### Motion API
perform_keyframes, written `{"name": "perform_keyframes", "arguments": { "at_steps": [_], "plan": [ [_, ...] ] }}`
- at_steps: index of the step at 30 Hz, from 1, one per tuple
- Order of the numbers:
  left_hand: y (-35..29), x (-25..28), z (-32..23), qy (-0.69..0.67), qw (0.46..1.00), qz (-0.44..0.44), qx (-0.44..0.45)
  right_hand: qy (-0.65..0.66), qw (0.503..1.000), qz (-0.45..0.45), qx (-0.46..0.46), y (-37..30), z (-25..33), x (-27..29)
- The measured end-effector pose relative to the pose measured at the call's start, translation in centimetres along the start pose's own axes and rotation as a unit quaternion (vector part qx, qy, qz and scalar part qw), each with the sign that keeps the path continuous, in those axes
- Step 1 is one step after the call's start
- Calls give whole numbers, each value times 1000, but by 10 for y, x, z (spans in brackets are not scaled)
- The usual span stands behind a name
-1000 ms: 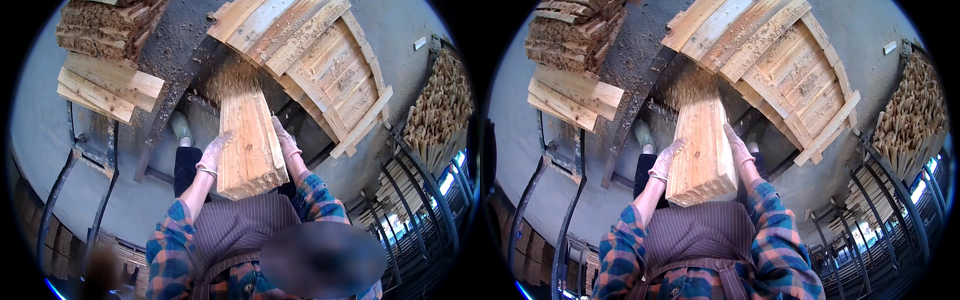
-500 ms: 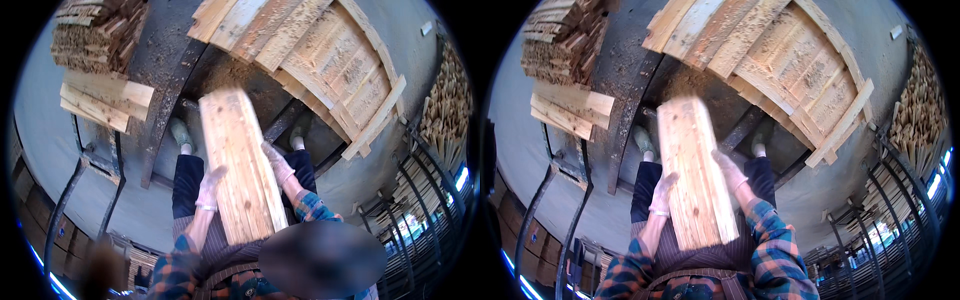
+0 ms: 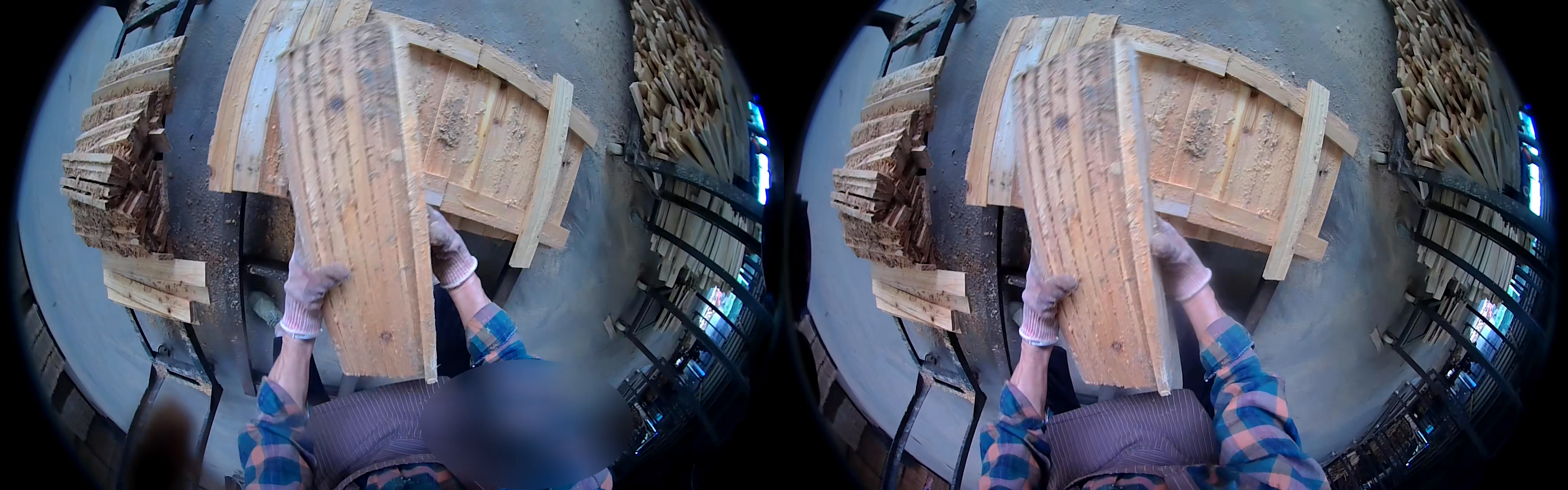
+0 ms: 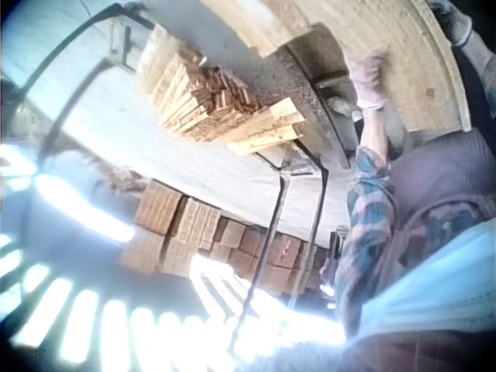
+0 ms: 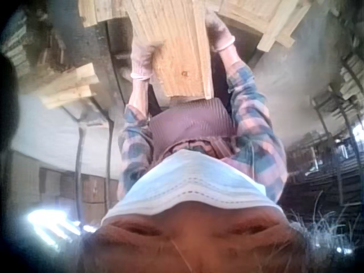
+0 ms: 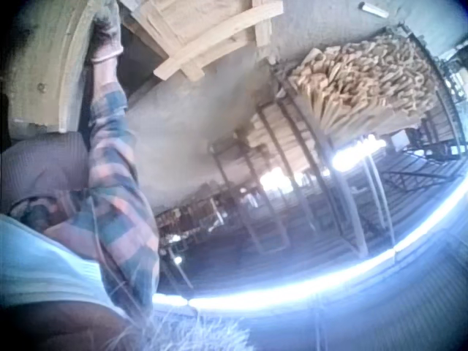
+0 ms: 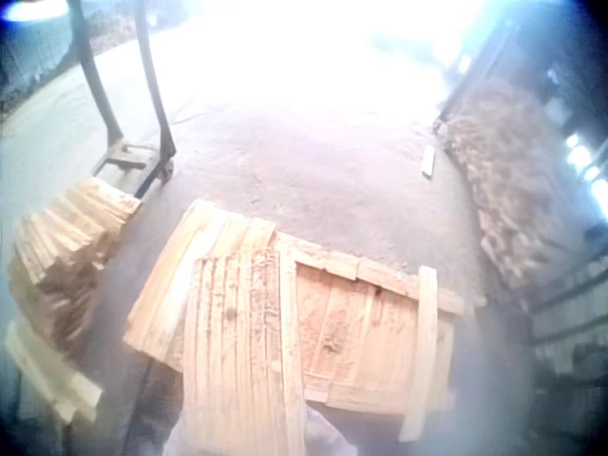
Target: The person repeatedly picks up wooden planks from a pile and places them onto a metal rack, stacking them in neat rows. The person wears gloves and uses both hands to handle the planks, ensuring they are aligned properly on the rack.
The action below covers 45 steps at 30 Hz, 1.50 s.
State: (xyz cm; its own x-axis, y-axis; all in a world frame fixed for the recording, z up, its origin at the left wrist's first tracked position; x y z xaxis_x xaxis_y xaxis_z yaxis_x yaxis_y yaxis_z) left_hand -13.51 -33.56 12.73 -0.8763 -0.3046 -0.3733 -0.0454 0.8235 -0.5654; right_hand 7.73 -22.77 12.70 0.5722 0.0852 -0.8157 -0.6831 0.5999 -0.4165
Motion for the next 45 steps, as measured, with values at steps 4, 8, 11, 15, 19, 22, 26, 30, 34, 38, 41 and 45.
{"name": "perform_keyframes", "arguments": {
  "at_steps": [4,8,11,15,19,22,26,30,34,38,41,45],
  "plan": [
    [90,-76,-30,21,999,35,7,-127,986,-42,96,10,60,66],
    [170,-81,11,114,991,69,-20,-134,982,-36,131,26,100,159],
    [227,-100,20,18,997,67,46,-129,976,-136,111,26,127,228],
    [278,-66,15,148,985,-14,88,-151,965,-185,107,38,128,268],
    [297,-38,20,281,958,-18,54,-201,952,-200,112,39,122,300],
    [306,-31,28,389,919,-50,43,-265,932,-214,125,33,125,330],
    [290,-4,19,80,985,62,142,-271,916,-269,124,20,139,285],
    [287,21,39,-866,279,352,219,-248,905,-303,165,9,159,290],
    [283,5,40,-738,-597,100,297,-279,893,-339,97,2,161,311],
    [283,-68,25,-727,-626,26,280,-288,883,-355,108,-15,165,325],
    [286,-103,67,-791,-560,72,234,-306,883,-348,80,11,159,286],
    [312,-150,81,-846,-528,10,74,-272,897,-325,127,3,156,295]
  ]
}}
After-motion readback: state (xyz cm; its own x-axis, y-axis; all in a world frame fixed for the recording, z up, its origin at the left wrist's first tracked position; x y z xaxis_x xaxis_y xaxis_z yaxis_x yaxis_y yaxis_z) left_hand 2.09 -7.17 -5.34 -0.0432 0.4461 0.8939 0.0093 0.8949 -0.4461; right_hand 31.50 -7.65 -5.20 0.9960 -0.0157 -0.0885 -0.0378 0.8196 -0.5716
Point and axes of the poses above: each hand's wrist, its own y-axis towards the middle knuckle, its own x-axis out of the back of the hand, z = x × y, the point moved 1 cm from there along y, towards the middle knuckle, and after that the axes turned 6 degrees about z, right-handed, at the moved point
